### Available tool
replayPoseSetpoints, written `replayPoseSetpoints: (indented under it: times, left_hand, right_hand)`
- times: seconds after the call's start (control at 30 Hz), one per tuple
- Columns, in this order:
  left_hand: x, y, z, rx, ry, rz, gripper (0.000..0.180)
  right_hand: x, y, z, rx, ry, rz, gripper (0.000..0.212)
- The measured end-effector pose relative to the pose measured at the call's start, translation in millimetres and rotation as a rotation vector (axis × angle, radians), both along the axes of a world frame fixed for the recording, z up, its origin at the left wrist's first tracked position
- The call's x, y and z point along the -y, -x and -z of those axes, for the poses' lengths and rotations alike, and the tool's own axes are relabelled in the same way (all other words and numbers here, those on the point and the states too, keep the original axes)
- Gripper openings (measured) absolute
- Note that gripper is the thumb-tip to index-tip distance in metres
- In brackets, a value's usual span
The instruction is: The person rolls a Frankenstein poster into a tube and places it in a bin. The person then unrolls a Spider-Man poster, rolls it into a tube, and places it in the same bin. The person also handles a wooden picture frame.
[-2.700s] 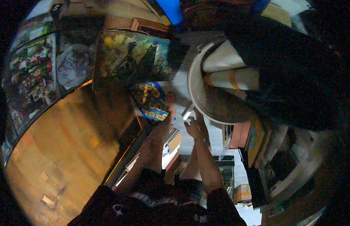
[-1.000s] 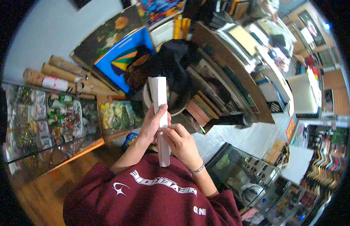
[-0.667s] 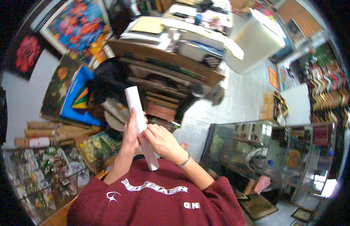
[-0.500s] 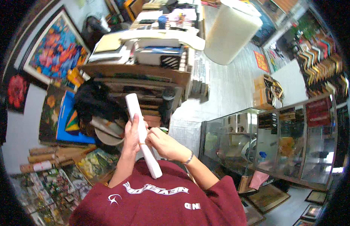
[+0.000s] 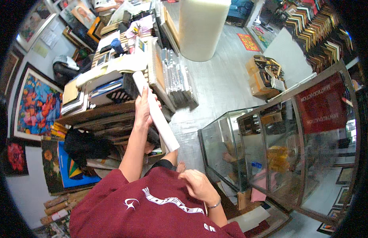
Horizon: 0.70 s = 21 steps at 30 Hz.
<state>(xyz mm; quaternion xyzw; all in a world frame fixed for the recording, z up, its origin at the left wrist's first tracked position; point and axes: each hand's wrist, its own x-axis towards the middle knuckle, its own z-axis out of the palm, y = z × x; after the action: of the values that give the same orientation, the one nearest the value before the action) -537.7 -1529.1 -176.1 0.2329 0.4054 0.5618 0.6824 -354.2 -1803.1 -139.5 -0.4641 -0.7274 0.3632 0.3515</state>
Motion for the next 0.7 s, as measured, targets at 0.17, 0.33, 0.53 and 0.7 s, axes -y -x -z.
replayPoseSetpoints:
  times: [0.17,0.33,0.53,0.7]
  left_hand:
    - [-52.4,-54.0,23.4,0.16,0.03,0.234,0.035]
    - [-97.8,-118.0,64.5,0.44,0.215,0.431,0.04]
    - [-186.4,-167.0,28.5,0.307,0.223,0.474,0.045]
    - [-262.5,-190.9,26.1,-0.163,-0.039,0.64,0.035]
  right_hand:
    - [-52.3,-39.8,22.0,-0.189,0.271,0.557,0.012]
    - [-186.7,-65.9,41.4,-0.182,0.161,0.637,0.035]
    - [-334.4,-86.3,81.1,-0.069,0.337,0.569,0.042]
    - [-419.9,-113.6,67.6,-0.74,0.626,0.64,0.033]
